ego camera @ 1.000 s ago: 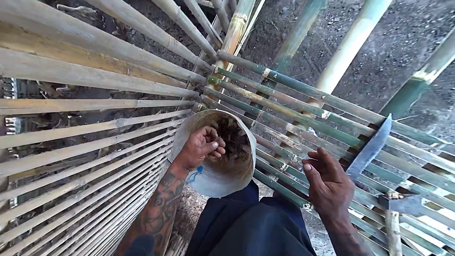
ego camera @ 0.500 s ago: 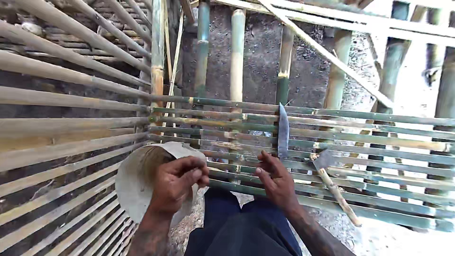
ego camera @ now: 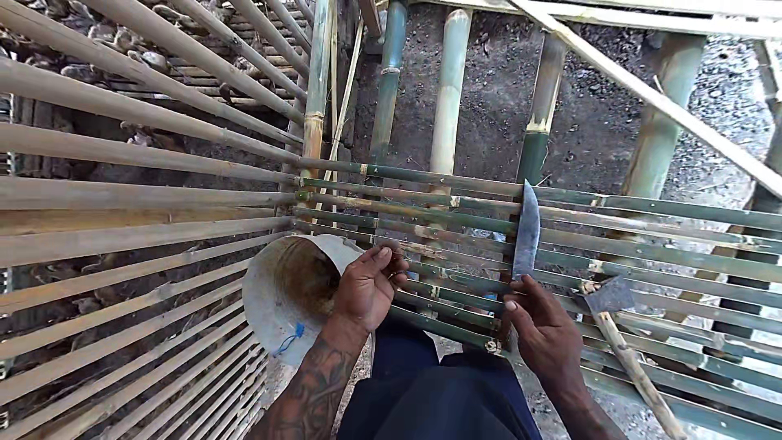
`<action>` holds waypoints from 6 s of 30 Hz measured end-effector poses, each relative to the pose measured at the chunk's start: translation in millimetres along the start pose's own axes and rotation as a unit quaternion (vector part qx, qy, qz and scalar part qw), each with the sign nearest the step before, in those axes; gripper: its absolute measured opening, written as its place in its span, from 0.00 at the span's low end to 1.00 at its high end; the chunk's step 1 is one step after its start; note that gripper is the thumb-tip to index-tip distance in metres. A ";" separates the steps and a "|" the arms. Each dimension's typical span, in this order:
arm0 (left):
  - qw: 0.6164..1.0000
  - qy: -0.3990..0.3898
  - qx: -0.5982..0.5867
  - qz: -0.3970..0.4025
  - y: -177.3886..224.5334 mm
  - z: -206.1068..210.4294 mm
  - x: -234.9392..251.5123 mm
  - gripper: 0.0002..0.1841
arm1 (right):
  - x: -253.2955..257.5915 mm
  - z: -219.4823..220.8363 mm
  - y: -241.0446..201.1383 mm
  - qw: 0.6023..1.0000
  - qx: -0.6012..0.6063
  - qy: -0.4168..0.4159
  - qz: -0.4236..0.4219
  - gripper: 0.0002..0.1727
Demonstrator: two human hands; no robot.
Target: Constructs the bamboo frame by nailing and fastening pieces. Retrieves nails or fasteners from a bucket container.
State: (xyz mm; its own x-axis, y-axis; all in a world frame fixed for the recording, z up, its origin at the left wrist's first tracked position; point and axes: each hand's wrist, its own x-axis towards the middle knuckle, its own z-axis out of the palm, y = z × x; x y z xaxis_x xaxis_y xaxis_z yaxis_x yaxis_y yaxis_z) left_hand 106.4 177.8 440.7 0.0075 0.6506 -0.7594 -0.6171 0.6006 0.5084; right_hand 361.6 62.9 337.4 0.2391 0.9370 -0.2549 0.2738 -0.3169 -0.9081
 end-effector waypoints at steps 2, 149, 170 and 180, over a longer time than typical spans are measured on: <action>1.000 -0.001 0.004 0.005 2.3 -1.6 -0.7 0.17 | 2.9 4.0 -4.3 1.000 0.003 -0.007 0.001 0.33; 0.776 -0.143 0.568 0.234 -133.9 124.4 173.6 0.11 | -28.9 -142.2 115.3 0.929 -0.221 0.111 0.277 0.24; 0.705 -0.015 0.587 0.397 -92.1 26.8 301.5 0.08 | -52.4 -184.3 189.8 0.938 -0.316 0.022 0.140 0.33; 0.721 -0.051 0.544 0.426 -101.0 7.5 322.5 0.06 | -36.9 -181.4 181.3 0.894 -0.292 -0.124 0.317 0.25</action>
State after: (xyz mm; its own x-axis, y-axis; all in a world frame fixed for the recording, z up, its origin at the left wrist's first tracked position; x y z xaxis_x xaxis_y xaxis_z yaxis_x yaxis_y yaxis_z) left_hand 177.0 330.5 147.4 0.0828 0.9963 0.0231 0.5508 -0.0650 0.8321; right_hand 571.4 -55.9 242.5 0.3250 0.5220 -0.7886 0.6138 -0.7508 -0.2441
